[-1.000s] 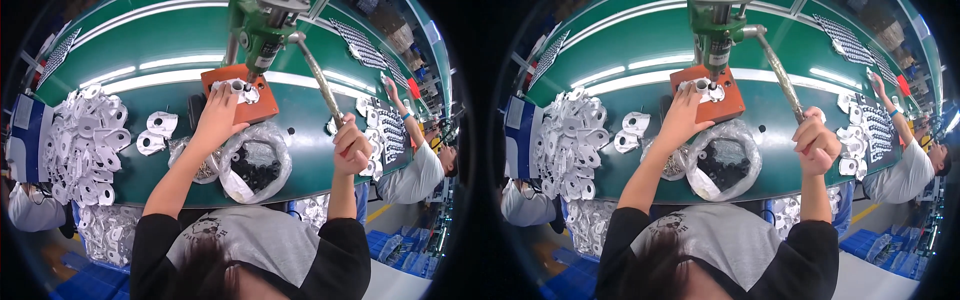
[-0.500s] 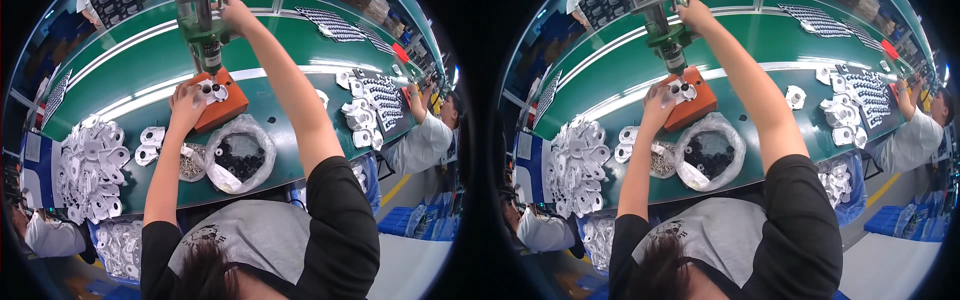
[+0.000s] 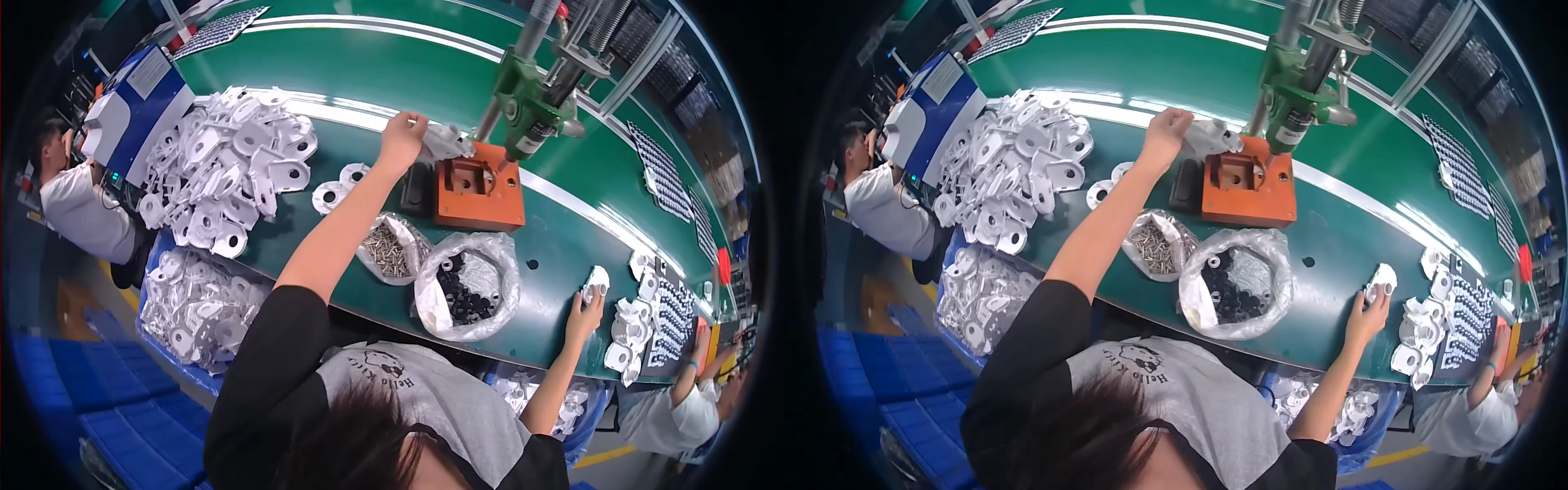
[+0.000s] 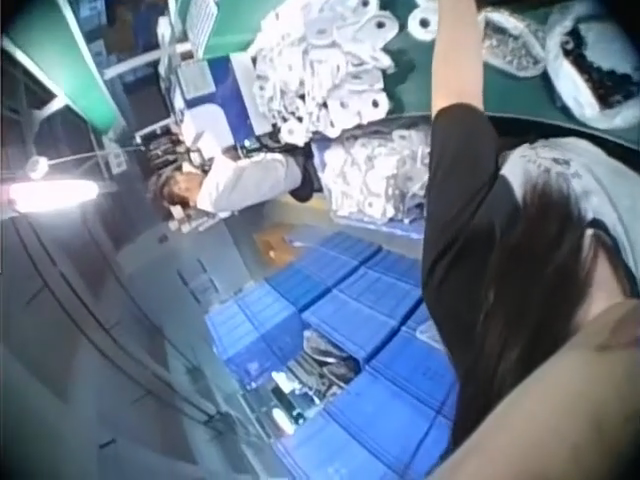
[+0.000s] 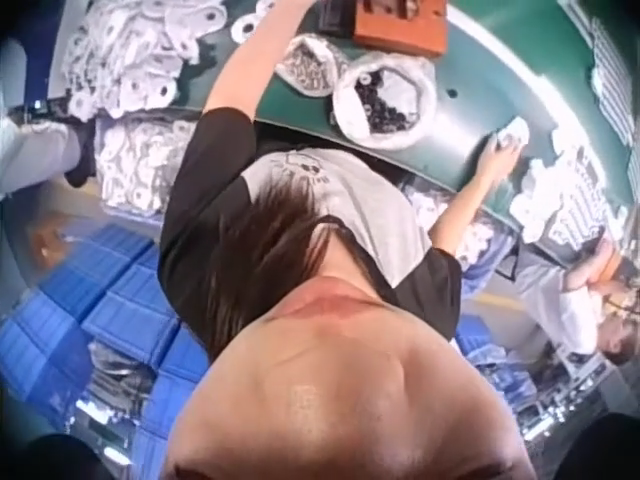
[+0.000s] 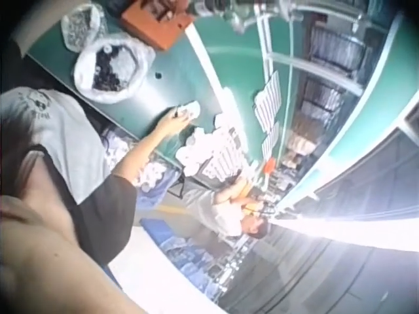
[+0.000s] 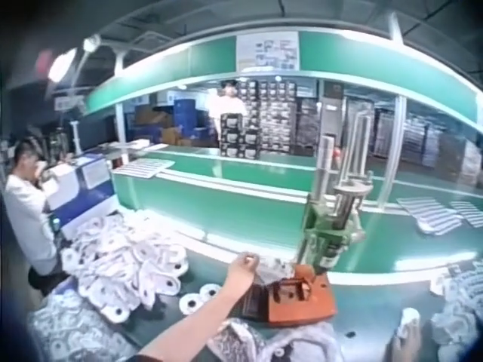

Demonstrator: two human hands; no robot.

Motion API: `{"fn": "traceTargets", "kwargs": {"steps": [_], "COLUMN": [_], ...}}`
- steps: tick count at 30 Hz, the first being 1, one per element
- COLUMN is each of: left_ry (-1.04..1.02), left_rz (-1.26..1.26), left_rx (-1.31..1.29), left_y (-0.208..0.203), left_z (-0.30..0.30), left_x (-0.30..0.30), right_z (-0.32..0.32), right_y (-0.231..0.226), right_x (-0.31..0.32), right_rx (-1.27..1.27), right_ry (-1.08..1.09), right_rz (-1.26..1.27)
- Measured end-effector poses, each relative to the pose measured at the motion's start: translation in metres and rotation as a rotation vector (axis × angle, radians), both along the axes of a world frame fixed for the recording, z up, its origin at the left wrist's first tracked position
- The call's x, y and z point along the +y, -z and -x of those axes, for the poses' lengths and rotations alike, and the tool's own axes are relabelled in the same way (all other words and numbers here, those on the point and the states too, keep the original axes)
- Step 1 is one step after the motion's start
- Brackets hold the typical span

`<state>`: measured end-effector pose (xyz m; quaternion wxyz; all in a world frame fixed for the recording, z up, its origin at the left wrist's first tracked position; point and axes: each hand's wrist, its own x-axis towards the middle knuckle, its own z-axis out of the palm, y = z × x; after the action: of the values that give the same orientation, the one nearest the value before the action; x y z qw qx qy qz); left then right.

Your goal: Assembling small components into a plastic housing using a manual lever press on an assembly line.

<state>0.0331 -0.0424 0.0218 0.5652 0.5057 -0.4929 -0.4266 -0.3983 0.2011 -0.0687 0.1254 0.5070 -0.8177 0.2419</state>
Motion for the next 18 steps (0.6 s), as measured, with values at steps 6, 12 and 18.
{"fn": "traceTargets", "kwargs": {"steps": [6,12,18], "left_ry": [0.023,0.034,0.129], "left_rz": [0.09,0.1,-0.015], "left_rx": [0.239,-0.397,-0.416], "left_y": [0.022,0.018,0.036], "left_z": [-0.005,0.017,0.017], "left_x": [-0.04,-0.019,-0.045], "right_z": [-0.005,-0.003,-0.002], "right_y": [-0.006,-0.006,-0.005], "right_x": [-0.014,-0.01,-0.011], "right_rx": [-0.05,-0.06,-0.054], "right_ry": [-0.064,-0.046,-0.021], "right_rz": [0.059,0.035,0.029]}}
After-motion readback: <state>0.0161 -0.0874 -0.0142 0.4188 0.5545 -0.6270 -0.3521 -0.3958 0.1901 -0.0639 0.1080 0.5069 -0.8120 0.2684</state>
